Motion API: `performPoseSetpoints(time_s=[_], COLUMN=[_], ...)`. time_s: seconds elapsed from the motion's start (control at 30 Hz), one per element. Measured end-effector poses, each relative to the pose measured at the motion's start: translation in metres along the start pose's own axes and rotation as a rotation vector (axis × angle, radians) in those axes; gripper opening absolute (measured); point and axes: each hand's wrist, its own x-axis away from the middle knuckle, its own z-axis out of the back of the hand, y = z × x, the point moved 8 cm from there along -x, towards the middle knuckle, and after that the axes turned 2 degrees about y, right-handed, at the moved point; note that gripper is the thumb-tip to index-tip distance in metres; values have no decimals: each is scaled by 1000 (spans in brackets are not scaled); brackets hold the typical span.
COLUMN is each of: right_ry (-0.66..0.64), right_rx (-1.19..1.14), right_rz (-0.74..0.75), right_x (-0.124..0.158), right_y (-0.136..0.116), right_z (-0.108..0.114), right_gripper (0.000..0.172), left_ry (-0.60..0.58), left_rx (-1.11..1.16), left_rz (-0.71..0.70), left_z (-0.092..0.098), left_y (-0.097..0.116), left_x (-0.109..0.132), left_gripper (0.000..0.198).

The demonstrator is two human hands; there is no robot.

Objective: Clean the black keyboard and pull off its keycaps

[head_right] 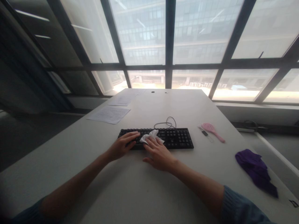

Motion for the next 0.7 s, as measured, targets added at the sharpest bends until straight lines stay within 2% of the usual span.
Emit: performPoseSetpoints(time_s=[0.07,0.13,0.23,0.33,0.53,0.7], right_ry=[22,72,258,426,330,295], right_rx=[-32,-90,-175,-165,-30,34], right_rz=[45,75,21,-106,-137,-135], right_x=[1,1,1,3,-2,-1], right_y=[-3,-3,7,23,30,32], right_z=[3,8,20,26,10,7], right_gripper=[66,54,25,25,37,18], left_ry=[13,52,111,148,166,140], left_rx=[-2,-5,-21,-56,-70,2], left_rz=[-71,-77,-27,14,14,-34], left_z=[-21,-34,-40,-41,-48,-52], left_y=[28,41,40,35,30,29], left_x=[-4,-6,-8,-10,-12,-7], left_gripper=[36,35,33,29,23,36])
